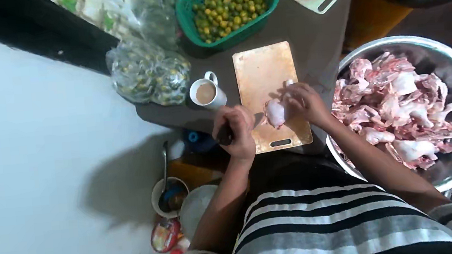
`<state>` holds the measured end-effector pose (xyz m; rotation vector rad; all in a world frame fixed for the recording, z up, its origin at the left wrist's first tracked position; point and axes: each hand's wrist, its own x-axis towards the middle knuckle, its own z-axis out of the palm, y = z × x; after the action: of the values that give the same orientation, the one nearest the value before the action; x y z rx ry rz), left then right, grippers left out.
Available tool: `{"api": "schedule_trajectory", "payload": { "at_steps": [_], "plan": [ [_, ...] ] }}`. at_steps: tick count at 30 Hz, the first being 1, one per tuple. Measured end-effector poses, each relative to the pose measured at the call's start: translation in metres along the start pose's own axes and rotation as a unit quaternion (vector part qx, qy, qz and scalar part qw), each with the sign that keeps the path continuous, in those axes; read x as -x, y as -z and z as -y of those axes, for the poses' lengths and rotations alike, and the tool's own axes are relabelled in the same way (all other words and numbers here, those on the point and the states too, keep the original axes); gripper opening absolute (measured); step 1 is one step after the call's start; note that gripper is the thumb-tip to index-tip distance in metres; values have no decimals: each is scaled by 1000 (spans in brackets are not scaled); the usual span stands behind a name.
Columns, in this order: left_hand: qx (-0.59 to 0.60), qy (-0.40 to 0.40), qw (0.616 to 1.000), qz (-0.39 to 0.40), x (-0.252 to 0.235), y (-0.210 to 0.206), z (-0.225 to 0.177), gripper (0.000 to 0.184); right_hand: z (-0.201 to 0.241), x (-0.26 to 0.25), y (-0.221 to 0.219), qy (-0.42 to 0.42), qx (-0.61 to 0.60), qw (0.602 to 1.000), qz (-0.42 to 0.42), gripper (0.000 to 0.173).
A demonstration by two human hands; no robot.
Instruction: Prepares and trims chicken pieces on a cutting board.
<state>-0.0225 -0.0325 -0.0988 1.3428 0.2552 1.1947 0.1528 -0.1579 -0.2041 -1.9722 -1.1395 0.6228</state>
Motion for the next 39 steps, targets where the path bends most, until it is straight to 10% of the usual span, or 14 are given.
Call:
{"api": "schedule_trajectory", "payload": {
  "at_steps": [16,22,30,35,39],
  "plan": [
    [102,11,972,211,-21,-22,-35,40,-22,-8,-1,137,24,987,84,25],
    [4,54,981,186,5,-18,35,40,-18,-12,2,143,34,986,82,25],
    [71,16,980,183,-37,-27,-34,36,-11,-16,2,124,52,986,98,24],
    [5,64,988,143,-13,-14,27,38,-12,-19,3,126,60,983,120,24],
    [5,41,982,182,-21,-15,2,41,-11,-19,2,136,71,983,105,24]
  ]
}}
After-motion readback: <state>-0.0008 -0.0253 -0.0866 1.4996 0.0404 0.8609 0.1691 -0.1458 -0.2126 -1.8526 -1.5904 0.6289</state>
